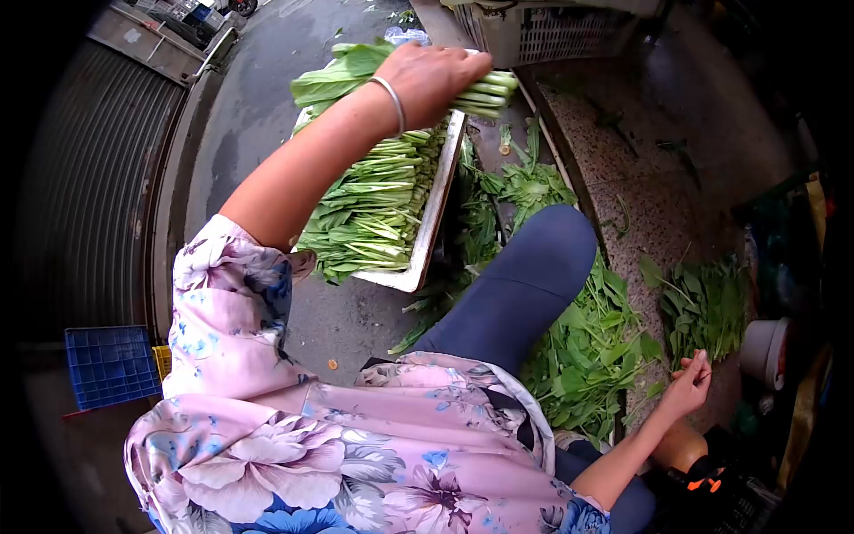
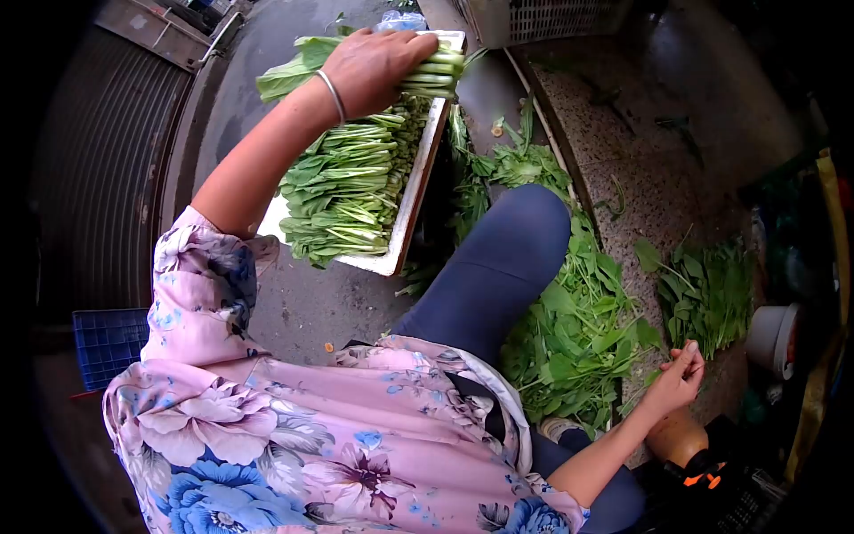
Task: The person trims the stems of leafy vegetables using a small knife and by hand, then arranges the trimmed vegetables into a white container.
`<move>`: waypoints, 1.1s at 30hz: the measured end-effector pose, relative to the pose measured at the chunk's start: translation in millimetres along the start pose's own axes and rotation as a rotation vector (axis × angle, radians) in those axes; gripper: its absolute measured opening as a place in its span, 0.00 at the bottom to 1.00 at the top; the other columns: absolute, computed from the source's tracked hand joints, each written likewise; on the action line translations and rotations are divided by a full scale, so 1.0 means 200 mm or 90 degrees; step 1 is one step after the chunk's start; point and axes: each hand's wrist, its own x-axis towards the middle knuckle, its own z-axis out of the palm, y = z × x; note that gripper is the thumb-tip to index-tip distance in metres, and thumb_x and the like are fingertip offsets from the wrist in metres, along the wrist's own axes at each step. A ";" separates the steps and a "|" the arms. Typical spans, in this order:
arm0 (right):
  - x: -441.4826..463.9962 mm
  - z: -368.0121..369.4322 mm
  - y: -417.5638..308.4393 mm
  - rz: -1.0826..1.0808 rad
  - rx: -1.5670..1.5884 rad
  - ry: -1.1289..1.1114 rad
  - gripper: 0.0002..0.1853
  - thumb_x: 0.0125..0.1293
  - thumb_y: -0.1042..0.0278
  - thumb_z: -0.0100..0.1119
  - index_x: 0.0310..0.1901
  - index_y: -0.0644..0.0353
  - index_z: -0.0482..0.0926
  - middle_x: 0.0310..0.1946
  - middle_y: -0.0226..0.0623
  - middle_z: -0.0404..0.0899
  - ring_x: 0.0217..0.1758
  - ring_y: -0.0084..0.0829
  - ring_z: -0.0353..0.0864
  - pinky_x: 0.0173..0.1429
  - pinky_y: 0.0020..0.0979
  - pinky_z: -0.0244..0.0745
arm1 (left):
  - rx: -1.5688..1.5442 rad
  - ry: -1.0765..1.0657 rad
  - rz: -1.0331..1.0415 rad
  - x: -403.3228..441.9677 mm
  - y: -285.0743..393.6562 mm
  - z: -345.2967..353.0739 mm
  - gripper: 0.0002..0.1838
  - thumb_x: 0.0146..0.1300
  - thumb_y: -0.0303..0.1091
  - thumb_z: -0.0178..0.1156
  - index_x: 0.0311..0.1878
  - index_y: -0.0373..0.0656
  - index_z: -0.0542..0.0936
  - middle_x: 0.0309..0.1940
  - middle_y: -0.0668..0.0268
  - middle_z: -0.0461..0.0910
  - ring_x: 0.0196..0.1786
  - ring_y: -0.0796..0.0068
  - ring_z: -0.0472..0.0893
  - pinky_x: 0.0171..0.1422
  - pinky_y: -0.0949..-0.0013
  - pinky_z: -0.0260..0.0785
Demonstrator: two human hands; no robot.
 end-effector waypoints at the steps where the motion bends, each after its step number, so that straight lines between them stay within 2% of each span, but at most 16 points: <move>1: -0.02 0.02 0.02 0.002 0.001 0.001 0.16 0.63 0.57 0.54 0.34 0.64 0.75 0.23 0.30 0.73 0.19 0.14 0.62 0.24 0.17 0.59 | 0.044 -0.048 -0.029 -0.08 -0.10 0.10 0.19 0.45 0.21 0.56 0.42 0.47 0.66 0.33 0.65 0.75 0.44 0.65 0.76 0.44 0.58 0.65; 3: -0.05 0.03 0.05 0.023 -0.067 -0.035 0.16 0.63 0.56 0.55 0.32 0.63 0.76 0.22 0.29 0.72 0.19 0.15 0.61 0.24 0.17 0.58 | 0.091 -0.190 -0.068 -0.20 -0.23 0.26 0.18 0.46 0.22 0.54 0.42 0.47 0.66 0.35 0.66 0.74 0.46 0.65 0.74 0.47 0.56 0.62; 4: -0.06 0.05 0.04 0.033 -0.077 -0.037 0.16 0.62 0.56 0.55 0.31 0.62 0.76 0.21 0.28 0.71 0.19 0.15 0.61 0.24 0.17 0.58 | 0.090 -0.191 -0.064 -0.25 -0.26 0.33 0.18 0.46 0.22 0.54 0.42 0.47 0.66 0.35 0.66 0.74 0.46 0.65 0.74 0.47 0.56 0.62; 6: -0.08 0.06 0.01 0.017 -0.081 -0.043 0.16 0.63 0.55 0.55 0.32 0.62 0.76 0.20 0.27 0.71 0.19 0.15 0.61 0.24 0.17 0.58 | 0.088 -0.269 -0.098 -0.29 -0.29 0.43 0.19 0.50 0.24 0.54 0.47 0.51 0.68 0.40 0.62 0.74 0.52 0.62 0.71 0.55 0.50 0.60; 9: -0.09 0.05 0.04 -0.003 -0.097 -0.058 0.16 0.63 0.55 0.55 0.32 0.63 0.76 0.20 0.27 0.71 0.19 0.14 0.62 0.24 0.17 0.58 | 0.090 -0.225 -0.121 -0.28 -0.30 0.54 0.21 0.49 0.24 0.55 0.48 0.53 0.68 0.43 0.62 0.72 0.55 0.62 0.68 0.55 0.48 0.58; 11: -0.09 0.05 0.07 -0.003 -0.111 -0.061 0.16 0.63 0.55 0.54 0.32 0.63 0.76 0.20 0.27 0.71 0.19 0.14 0.62 0.24 0.17 0.58 | 0.068 -0.225 -0.128 -0.27 -0.35 0.65 0.24 0.46 0.26 0.58 0.48 0.54 0.68 0.44 0.61 0.69 0.55 0.60 0.67 0.55 0.50 0.58; 13: -0.10 0.05 0.10 0.012 -0.117 -0.051 0.16 0.63 0.56 0.54 0.32 0.63 0.76 0.20 0.26 0.71 0.19 0.14 0.61 0.23 0.17 0.58 | -0.082 -0.193 -0.157 -0.30 -0.37 0.76 0.27 0.41 0.28 0.60 0.49 0.54 0.68 0.44 0.61 0.68 0.53 0.58 0.67 0.54 0.53 0.59; 15: -0.13 0.06 0.16 0.033 -0.110 -0.058 0.16 0.63 0.56 0.54 0.32 0.62 0.76 0.20 0.26 0.71 0.18 0.14 0.62 0.23 0.17 0.57 | -0.117 -0.144 -0.186 -0.34 -0.41 0.88 0.31 0.36 0.27 0.62 0.50 0.53 0.66 0.44 0.59 0.66 0.54 0.57 0.65 0.55 0.54 0.57; 18: -0.19 0.09 0.18 0.060 -0.128 -0.063 0.15 0.63 0.56 0.54 0.32 0.62 0.76 0.19 0.27 0.71 0.18 0.13 0.62 0.22 0.18 0.57 | -0.142 -0.160 -0.186 -0.35 -0.41 0.86 0.32 0.35 0.27 0.61 0.50 0.50 0.66 0.44 0.58 0.66 0.55 0.56 0.64 0.55 0.55 0.56; 21: -0.22 0.10 0.18 0.075 -0.151 -0.080 0.15 0.63 0.56 0.54 0.32 0.62 0.75 0.19 0.28 0.72 0.17 0.14 0.62 0.21 0.18 0.57 | -0.147 -0.206 -0.104 -0.32 -0.45 0.76 0.34 0.33 0.29 0.63 0.51 0.48 0.65 0.43 0.59 0.66 0.52 0.56 0.66 0.52 0.54 0.59; 23: -0.19 0.10 0.26 0.010 -0.167 -0.073 0.15 0.63 0.56 0.54 0.32 0.62 0.76 0.19 0.27 0.72 0.17 0.14 0.62 0.21 0.18 0.57 | -0.123 -0.229 -0.095 -0.30 -0.46 0.70 0.37 0.31 0.29 0.64 0.52 0.48 0.65 0.44 0.59 0.66 0.52 0.56 0.66 0.53 0.56 0.62; 26: -0.18 0.11 0.19 0.071 -0.122 -0.076 0.15 0.63 0.56 0.54 0.31 0.61 0.76 0.19 0.27 0.72 0.17 0.14 0.62 0.22 0.18 0.58 | -0.167 -0.226 -0.068 -0.30 -0.48 0.69 0.44 0.27 0.29 0.68 0.56 0.57 0.63 0.46 0.60 0.64 0.54 0.57 0.66 0.53 0.58 0.63; 29: -0.18 0.11 0.23 0.060 -0.134 -0.093 0.15 0.63 0.57 0.53 0.31 0.62 0.76 0.18 0.27 0.72 0.17 0.14 0.62 0.23 0.19 0.58 | -0.128 -0.180 -0.097 -0.33 -0.41 0.61 0.48 0.29 0.28 0.67 0.60 0.63 0.60 0.50 0.60 0.64 0.57 0.58 0.65 0.63 0.54 0.55; 30: -0.19 0.12 0.22 0.072 -0.134 -0.098 0.14 0.63 0.57 0.54 0.30 0.62 0.76 0.18 0.26 0.71 0.17 0.14 0.62 0.23 0.19 0.58 | -0.093 -0.235 -0.162 -0.33 -0.35 0.54 0.48 0.32 0.28 0.66 0.63 0.62 0.58 0.56 0.59 0.61 0.63 0.56 0.59 0.69 0.48 0.43; 31: -0.20 0.12 0.21 0.072 -0.133 -0.101 0.14 0.63 0.57 0.54 0.30 0.62 0.76 0.18 0.26 0.71 0.17 0.14 0.62 0.23 0.19 0.58 | -0.092 -0.237 -0.165 -0.35 -0.31 0.54 0.48 0.32 0.28 0.66 0.63 0.62 0.58 0.56 0.59 0.61 0.63 0.56 0.59 0.69 0.48 0.43; 33: -0.21 0.14 0.20 0.071 -0.154 -0.112 0.14 0.63 0.58 0.54 0.30 0.62 0.75 0.17 0.26 0.70 0.17 0.15 0.61 0.22 0.19 0.57 | 0.076 -0.205 -0.347 -0.40 -0.22 0.55 0.48 0.32 0.30 0.67 0.64 0.54 0.58 0.61 0.57 0.57 0.68 0.57 0.51 0.69 0.43 0.35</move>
